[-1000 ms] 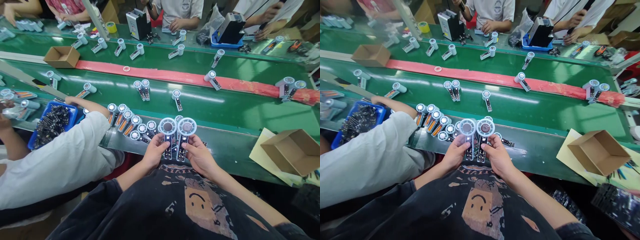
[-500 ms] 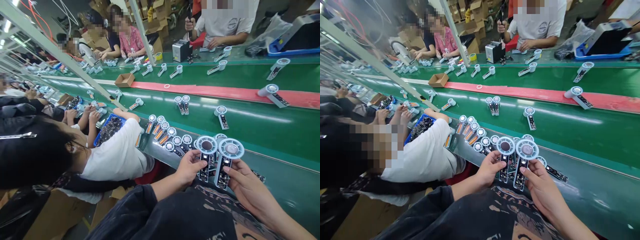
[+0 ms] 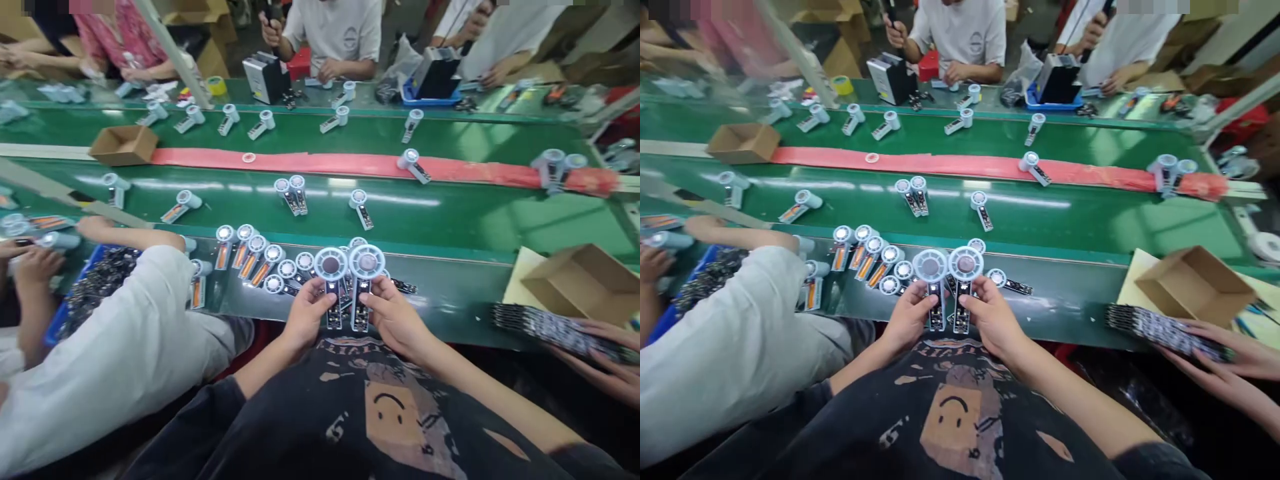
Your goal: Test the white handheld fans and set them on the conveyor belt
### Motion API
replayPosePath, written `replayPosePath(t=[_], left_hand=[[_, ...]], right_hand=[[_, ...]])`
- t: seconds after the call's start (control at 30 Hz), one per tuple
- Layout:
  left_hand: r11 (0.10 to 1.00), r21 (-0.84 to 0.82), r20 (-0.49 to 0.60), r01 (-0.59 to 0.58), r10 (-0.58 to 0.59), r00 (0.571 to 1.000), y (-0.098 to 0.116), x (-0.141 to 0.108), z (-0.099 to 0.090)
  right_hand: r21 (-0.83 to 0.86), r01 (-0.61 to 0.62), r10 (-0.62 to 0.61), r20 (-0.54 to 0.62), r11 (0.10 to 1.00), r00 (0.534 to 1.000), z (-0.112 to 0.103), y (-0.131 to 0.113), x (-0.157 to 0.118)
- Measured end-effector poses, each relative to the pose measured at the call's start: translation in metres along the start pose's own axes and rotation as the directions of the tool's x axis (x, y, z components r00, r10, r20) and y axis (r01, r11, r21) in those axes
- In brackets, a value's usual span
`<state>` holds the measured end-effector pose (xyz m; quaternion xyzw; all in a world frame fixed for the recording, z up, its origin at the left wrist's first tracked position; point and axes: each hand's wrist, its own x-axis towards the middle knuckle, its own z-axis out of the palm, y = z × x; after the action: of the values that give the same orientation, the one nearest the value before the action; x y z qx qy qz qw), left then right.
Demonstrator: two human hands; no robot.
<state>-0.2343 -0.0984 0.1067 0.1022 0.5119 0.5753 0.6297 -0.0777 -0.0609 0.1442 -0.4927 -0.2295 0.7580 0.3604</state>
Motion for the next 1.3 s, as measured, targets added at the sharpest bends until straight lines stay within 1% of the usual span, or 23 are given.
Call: replayPosePath(t=[0.17, 0.33, 0.4, 0.43, 0.47, 0.5, 0.53, 0.6, 0.63, 0.67, 0.7, 0.73, 0.77, 0.8, 0.83, 0.87, 0.93, 0.97, 1.0, 1.03, 1.07, 1.13, 1.3], left_hand=[[0.999, 0.044, 0.013, -0.004, 0.003, 1.0, 0.003, 0.003, -0.002], [0.999, 0.035, 0.069, 0.024, -0.027, 0.997, -0.001, -0.008, -0.007], [0.999, 0.042, 0.089, 0.03, -0.033, 0.995, 0.005, -0.005, -0.004], [0.998, 0.054, 0.105, 0.043, -0.049, 0.993, 0.012, 0.003, 0.002], [0.997, 0.062, 0.124, 0.056, -0.063, 0.99, 0.022, 0.016, 0.011], [0.991, 0.095, 0.158, 0.094, -0.109, 0.981, 0.033, 0.033, 0.024], [0.991, 0.097, 0.176, 0.088, -0.104, 0.979, 0.046, 0.055, 0.041], [0.994, 0.087, 0.2, 0.067, -0.083, 0.976, 0.07, 0.101, 0.08], [0.991, 0.105, 0.216, 0.08, -0.101, 0.971, 0.078, 0.121, 0.1], [0.988, 0.123, 0.229, 0.089, -0.116, 0.967, 0.082, 0.136, 0.117], [0.988, 0.125, 0.238, 0.088, -0.116, 0.964, 0.082, 0.144, 0.129], [0.987, 0.133, 0.241, 0.095, -0.125, 0.962, 0.078, 0.143, 0.136], [0.986, 0.136, 0.241, 0.098, -0.128, 0.962, 0.071, 0.134, 0.136], [0.986, 0.136, 0.235, 0.098, -0.128, 0.963, 0.061, 0.117, 0.129], [0.987, 0.13, 0.226, 0.092, -0.12, 0.967, 0.05, 0.096, 0.116], [0.989, 0.122, 0.21, 0.085, -0.109, 0.972, 0.038, 0.071, 0.098], [0.992, 0.105, 0.16, 0.063, -0.079, 0.984, 0.017, 0.023, 0.056], [0.996, 0.083, 0.132, 0.027, -0.038, 0.991, 0.009, 0.004, 0.036], [0.998, 0.06, 0.11, -0.024, 0.018, 0.994, 0.003, -0.01, 0.02], [0.997, 0.067, 0.132, -0.021, 0.012, 0.991, -0.002, -0.018, 0.007], [0.997, 0.07, 0.143, -0.032, 0.021, 0.989, -0.005, -0.022, -0.001], [0.995, 0.091, 0.17, -0.038, 0.022, 0.985, -0.006, -0.021, -0.006], [0.993, 0.107, 0.214, -0.056, 0.032, 0.976, 0.002, -0.019, 0.003]], right_hand=[[0.014, 0.023, -0.023, 0.011, 1.0, 1.0, -0.002, 0.003, -0.002], [0.016, 0.038, -0.038, 0.001, 0.999, 0.999, -0.004, 0.003, -0.006], [0.012, 0.046, -0.046, -0.001, 0.999, 0.999, -0.006, 0.002, -0.007], [0.012, 0.049, -0.049, -0.003, 0.999, 0.999, -0.007, 0.002, -0.008], [0.012, 0.05, -0.05, -0.005, 0.999, 0.999, -0.008, 0.002, -0.008], [0.012, 0.048, -0.048, -0.009, 0.999, 0.999, -0.008, 0.002, -0.009], [0.011, 0.046, -0.045, -0.014, 0.999, 0.999, -0.009, 0.002, -0.01], [0.01, 0.041, -0.04, -0.021, 0.999, 0.999, -0.009, 0.002, -0.012], [0.009, 0.041, -0.04, -0.024, 0.999, 0.999, -0.009, 0.002, -0.013], [0.008, 0.043, -0.042, -0.025, 0.999, 0.999, -0.009, 0.002, -0.014], [0.007, 0.046, -0.046, -0.026, 0.999, 0.999, -0.009, 0.003, -0.015], [0.005, 0.049, -0.049, -0.026, 0.999, 0.998, -0.009, 0.003, -0.016], [0.004, 0.053, -0.052, -0.026, 0.999, 0.998, -0.009, 0.004, -0.016], [0.002, 0.056, -0.056, -0.024, 0.998, 0.998, -0.009, 0.005, -0.017], [0.001, 0.06, -0.06, -0.021, 0.998, 0.998, -0.01, 0.005, -0.017], [0.001, 0.064, -0.064, -0.018, 0.998, 0.998, -0.01, 0.006, -0.018], [0.001, 0.07, -0.07, -0.011, 0.998, 0.998, -0.01, 0.006, -0.019], [0.002, 0.07, -0.07, -0.01, 0.998, 0.997, -0.01, 0.007, -0.019], [0.004, 0.07, -0.07, -0.011, 0.998, 0.998, -0.01, 0.007, -0.02], [0.006, 0.069, -0.069, -0.013, 0.998, 0.998, -0.01, 0.007, -0.02], [0.008, 0.069, -0.069, -0.015, 0.998, 0.998, -0.011, 0.007, -0.021], [0.007, 0.074, -0.074, -0.016, 0.997, 0.997, -0.012, 0.008, -0.022], [-0.005, 0.121, -0.121, 0.006, 0.993, 0.993, -0.011, 0.011, -0.026]])
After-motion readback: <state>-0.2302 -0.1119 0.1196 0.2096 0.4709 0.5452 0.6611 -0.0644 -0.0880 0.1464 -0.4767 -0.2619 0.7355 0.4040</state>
